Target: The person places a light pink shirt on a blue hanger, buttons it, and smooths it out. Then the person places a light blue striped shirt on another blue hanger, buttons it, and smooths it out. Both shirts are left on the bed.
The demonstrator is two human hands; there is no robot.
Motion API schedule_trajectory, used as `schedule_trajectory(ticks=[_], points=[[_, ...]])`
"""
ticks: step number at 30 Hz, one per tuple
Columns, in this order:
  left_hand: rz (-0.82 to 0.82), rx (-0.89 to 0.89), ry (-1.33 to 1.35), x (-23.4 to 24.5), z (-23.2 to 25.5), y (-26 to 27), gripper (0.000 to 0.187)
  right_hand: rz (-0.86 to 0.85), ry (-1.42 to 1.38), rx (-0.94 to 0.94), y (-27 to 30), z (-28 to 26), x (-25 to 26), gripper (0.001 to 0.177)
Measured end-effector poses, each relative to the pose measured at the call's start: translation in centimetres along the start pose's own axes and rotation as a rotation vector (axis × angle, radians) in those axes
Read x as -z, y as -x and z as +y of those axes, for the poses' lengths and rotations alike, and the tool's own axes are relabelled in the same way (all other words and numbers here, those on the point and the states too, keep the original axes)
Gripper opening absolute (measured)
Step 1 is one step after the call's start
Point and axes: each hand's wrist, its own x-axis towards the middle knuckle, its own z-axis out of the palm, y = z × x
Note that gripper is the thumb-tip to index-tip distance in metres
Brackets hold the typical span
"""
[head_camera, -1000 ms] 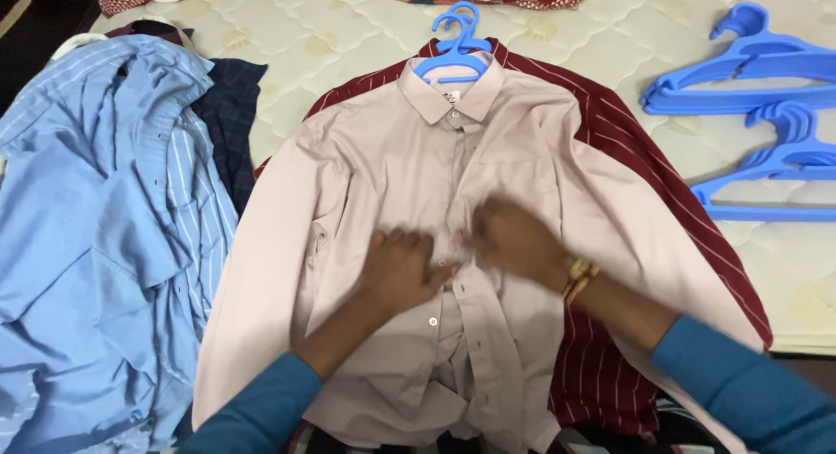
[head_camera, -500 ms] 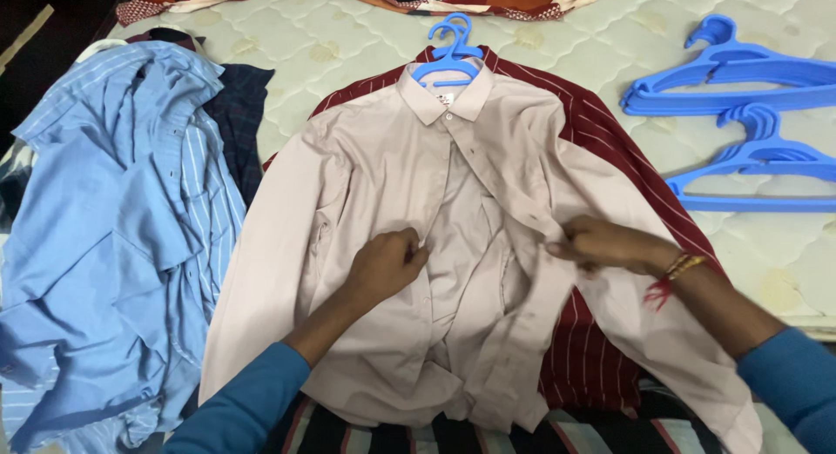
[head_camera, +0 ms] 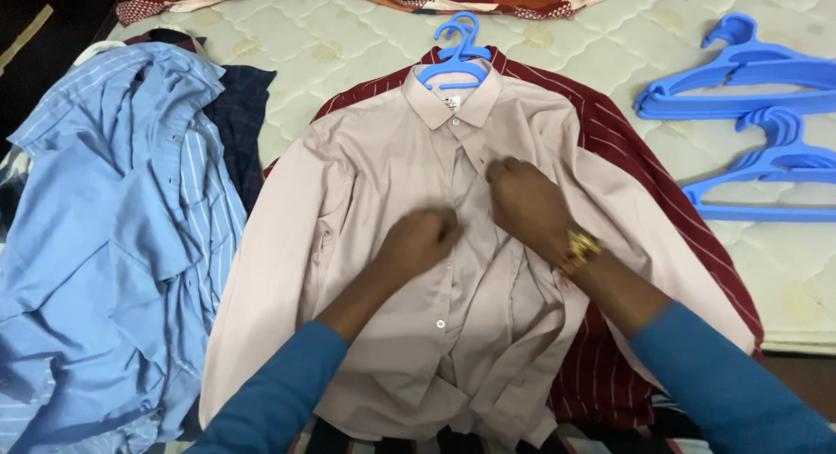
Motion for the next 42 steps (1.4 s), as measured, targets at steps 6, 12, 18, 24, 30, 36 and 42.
schedule_trajectory(ticks=[6,12,18,24,30,36,42], points=[[0.487,-0.112,0.189,-2.5,-3.6,-6.4,0.023,0.124,-0.127,0.018,-3.8,2.2,-6.3,0.029],[0.543,0.007,-0.028,-5.2,-5.7,-9.4,0.017,0.105,0.01,-0.021,-4.5,6.0,-11.3,0.016],[0.498,0.204,-0.081,-6.9,-5.9,-10.4,0.011,0.216,-0.239,-0.18,-5.7,7.0,-10.9,0.015],[0.423,0.506,0.354,-6.8,-5.2,-11.8,0.02,0.041,-1.036,-0.589,-5.3,5.3,-11.6,0.02],[0.381,0.448,0.866,-8.2,-6.3,-11.3,0.023,0.095,-1.391,-0.691,-4.6,5.0,-14.4,0.013],[0.298,0.344,1.143,-9.2,-8.2,-10.9,0.018,0.103,-1.456,-0.593,-3.6,5.6,-16.3,0.012],[0.3,0.338,1.136,-10.0,-9.0,-11.1,0.018,0.024,-1.537,-0.6,-3.7,5.9,-16.0,0.01]])
